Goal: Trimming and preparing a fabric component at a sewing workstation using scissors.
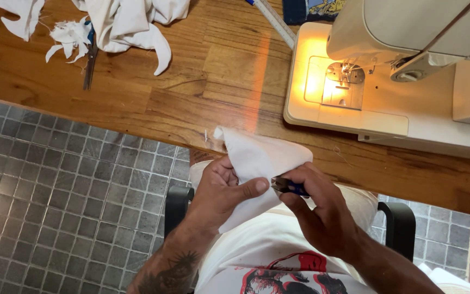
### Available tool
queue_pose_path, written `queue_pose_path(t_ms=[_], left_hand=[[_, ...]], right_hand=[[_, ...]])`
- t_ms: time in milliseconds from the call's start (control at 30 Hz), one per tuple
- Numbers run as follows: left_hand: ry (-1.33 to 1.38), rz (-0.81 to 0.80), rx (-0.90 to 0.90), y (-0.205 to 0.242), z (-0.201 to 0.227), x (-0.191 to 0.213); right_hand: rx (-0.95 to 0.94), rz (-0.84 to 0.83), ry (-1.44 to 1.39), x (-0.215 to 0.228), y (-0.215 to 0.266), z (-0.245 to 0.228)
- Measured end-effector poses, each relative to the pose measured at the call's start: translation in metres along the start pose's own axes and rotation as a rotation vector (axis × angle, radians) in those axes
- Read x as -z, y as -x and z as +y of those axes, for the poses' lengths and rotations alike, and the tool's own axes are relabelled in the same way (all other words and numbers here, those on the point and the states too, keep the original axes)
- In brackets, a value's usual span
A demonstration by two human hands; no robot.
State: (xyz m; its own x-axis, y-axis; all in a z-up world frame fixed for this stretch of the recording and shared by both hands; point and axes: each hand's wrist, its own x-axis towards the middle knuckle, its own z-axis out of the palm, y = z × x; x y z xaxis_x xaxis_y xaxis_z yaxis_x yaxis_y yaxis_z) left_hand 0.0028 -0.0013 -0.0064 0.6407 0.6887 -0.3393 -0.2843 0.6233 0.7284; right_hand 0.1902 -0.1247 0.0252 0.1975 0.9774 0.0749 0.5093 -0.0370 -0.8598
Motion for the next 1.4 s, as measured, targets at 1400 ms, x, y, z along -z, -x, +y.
queue_pose_path(t_ms=[1400], left_hand=[[-0.278, 0.145, -0.271, -0.009, 0.049, -0.014]], right_hand=[[-0.375, 0.133, -0.489, -0.035, -0.035, 0.039]])
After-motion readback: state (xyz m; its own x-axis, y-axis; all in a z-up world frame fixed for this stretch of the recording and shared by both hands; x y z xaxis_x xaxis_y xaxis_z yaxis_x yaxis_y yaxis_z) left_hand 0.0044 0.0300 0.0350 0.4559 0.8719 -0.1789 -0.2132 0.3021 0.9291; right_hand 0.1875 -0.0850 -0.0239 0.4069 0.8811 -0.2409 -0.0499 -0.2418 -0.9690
